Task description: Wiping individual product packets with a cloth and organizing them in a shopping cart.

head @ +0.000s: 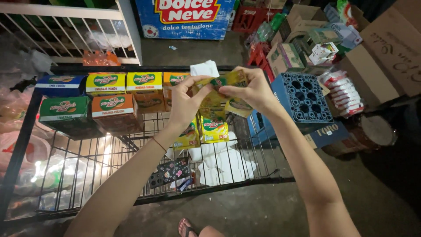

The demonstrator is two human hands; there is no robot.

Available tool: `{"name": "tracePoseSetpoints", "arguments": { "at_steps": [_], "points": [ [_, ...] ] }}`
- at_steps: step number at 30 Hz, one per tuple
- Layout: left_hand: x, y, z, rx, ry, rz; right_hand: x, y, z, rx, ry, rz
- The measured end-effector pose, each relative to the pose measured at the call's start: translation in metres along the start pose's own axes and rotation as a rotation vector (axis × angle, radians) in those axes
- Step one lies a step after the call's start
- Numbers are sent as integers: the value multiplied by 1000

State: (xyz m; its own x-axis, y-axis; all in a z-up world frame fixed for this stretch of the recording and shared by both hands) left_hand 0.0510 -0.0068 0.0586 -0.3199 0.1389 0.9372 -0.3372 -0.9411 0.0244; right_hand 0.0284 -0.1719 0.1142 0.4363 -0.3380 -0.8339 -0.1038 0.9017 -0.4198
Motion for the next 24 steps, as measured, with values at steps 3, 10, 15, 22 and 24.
{"name": "tracePoseSetpoints", "arguments": {
  "at_steps": [3,10,15,22,24],
  "points": [
    [5,-3,1,37,-12,-35,4,-40,-4,170,-170,-215],
    [17,-12,-6,140,79,12,-20,-70,-17,251,-29,-637],
    [36,-11,-16,157,82,6,18,-71,-10,98,256,-887],
    [35,-12,-16,161,78,-3,20,-41,-11,-53,351,-956],
    [35,-12,-16,150,74,-4,11,-19,-10,-171,363,-872]
  ]
}}
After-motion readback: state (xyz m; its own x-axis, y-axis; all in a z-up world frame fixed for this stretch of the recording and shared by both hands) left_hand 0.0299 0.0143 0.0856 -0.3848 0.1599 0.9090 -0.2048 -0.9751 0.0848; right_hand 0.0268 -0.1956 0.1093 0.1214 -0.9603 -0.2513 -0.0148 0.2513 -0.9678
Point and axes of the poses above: each hand's wrist, its own z-axis towards the middle knuckle, its own y-axis out of the palm, x = y × z, the point moved 8 cm from there along z, towards the middle knuckle, and after that the axes turned 6 degrees about -x, right-handed, at the moved point
